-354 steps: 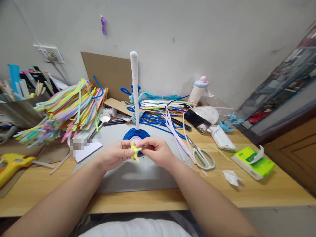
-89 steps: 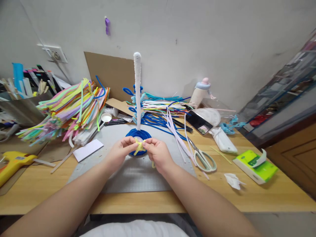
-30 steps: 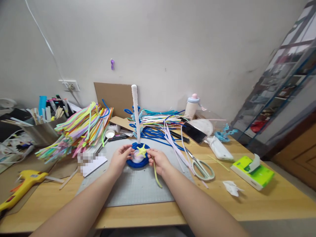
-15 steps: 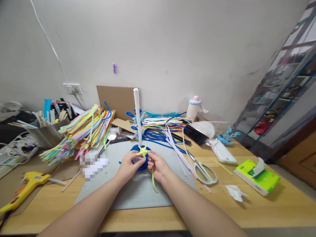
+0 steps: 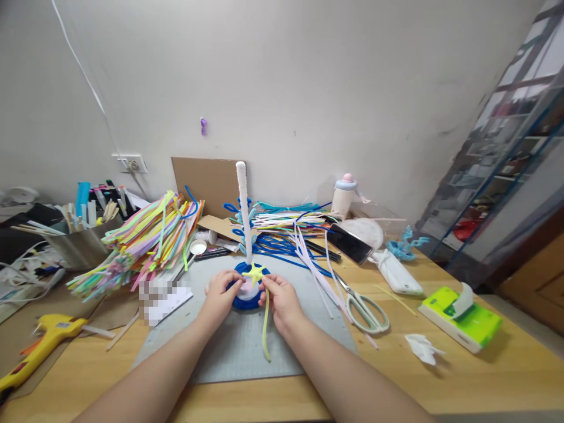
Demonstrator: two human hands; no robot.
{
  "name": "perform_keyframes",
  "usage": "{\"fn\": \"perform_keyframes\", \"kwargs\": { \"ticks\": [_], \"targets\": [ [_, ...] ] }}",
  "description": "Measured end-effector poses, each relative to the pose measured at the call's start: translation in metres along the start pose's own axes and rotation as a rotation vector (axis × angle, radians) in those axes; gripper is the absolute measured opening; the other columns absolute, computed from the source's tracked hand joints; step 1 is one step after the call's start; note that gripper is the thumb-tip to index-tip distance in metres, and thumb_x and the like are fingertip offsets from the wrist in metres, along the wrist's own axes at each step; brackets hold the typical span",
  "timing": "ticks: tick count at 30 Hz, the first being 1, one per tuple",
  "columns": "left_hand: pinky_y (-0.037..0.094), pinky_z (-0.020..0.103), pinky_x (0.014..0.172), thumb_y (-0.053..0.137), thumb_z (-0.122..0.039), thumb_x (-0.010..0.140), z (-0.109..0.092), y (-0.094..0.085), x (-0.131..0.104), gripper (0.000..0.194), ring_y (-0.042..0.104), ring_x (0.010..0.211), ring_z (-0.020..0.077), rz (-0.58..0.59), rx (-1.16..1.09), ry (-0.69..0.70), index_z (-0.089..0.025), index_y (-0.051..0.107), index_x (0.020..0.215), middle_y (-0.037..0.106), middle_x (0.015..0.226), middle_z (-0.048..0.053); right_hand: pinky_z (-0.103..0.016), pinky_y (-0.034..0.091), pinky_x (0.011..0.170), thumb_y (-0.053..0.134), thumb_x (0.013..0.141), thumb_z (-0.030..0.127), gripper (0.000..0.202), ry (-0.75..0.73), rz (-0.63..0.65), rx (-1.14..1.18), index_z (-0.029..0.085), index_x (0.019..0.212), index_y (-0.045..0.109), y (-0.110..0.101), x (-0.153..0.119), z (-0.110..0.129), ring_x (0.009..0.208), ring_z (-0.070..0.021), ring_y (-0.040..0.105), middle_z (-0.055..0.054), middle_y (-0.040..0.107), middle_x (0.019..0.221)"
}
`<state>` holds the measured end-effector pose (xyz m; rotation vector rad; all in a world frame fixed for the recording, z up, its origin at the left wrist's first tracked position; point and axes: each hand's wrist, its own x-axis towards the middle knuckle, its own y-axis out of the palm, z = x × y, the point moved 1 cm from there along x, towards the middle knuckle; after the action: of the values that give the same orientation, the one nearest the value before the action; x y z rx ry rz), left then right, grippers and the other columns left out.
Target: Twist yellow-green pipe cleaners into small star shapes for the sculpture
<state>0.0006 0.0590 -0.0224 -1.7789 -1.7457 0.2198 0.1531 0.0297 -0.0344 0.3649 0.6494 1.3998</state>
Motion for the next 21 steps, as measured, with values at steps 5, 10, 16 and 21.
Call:
{"fn": "perform_keyframes", "kwargs": {
  "ticks": [5, 10, 16, 21],
  "targets": [
    [0.026, 0.042, 0.087, 0.058, -0.039, 0.075, -0.013, 0.002, -0.011, 0.018, 0.049, 0.099, 0.026, -0.034, 0.192, 0.11, -0.025, 0.068, 0.075, 0.065, 0.094, 0.004, -0.02, 0.05, 0.048, 0.079, 0.056, 0.031, 0.031, -0.111, -0.115, -0.007, 0.016, 0.075, 0.06, 0.006, -0.005, -0.007, 0.048, -0.008, 0.057, 0.001, 0.064, 0.061],
    [0.026, 0.04, 0.085, 0.061, -0.034, 0.073, -0.018, 0.0, -0.016, 0.012, 0.051, 0.091, 0.0251, -0.118, 0.23, 0.164, -0.023, 0.064, 0.069, 0.067, 0.079, 0.004, -0.02, 0.051, 0.05, 0.077, 0.059, 0.033, 0.027, -0.2, -0.15, -0.058, 0.015, 0.07, 0.061, 0.019, -0.007, -0.019, 0.054, -0.0103, 0.059, 0.001, 0.063, 0.059],
    [0.026, 0.039, 0.083, 0.06, -0.03, 0.075, -0.018, -0.006, -0.014, 0.009, 0.052, 0.09, 0.0257, -0.173, 0.352, 0.185, -0.023, 0.064, 0.072, 0.067, 0.081, 0.005, -0.019, 0.049, 0.045, 0.075, 0.06, 0.035, 0.027, -0.126, -0.109, -0.094, 0.014, 0.07, 0.06, 0.028, -0.002, -0.027, 0.052, -0.0099, 0.058, 0.0, 0.062, 0.058],
    [0.025, 0.039, 0.086, 0.058, -0.029, 0.076, -0.018, -0.006, -0.015, 0.011, 0.052, 0.089, 0.0257, -0.169, 0.393, 0.227, -0.022, 0.063, 0.07, 0.067, 0.079, 0.006, -0.017, 0.046, 0.042, 0.076, 0.059, 0.035, 0.029, -0.101, -0.065, -0.098, 0.014, 0.073, 0.061, 0.022, 0.0, -0.025, 0.054, -0.0113, 0.06, -0.001, 0.064, 0.062]
  ]
}}
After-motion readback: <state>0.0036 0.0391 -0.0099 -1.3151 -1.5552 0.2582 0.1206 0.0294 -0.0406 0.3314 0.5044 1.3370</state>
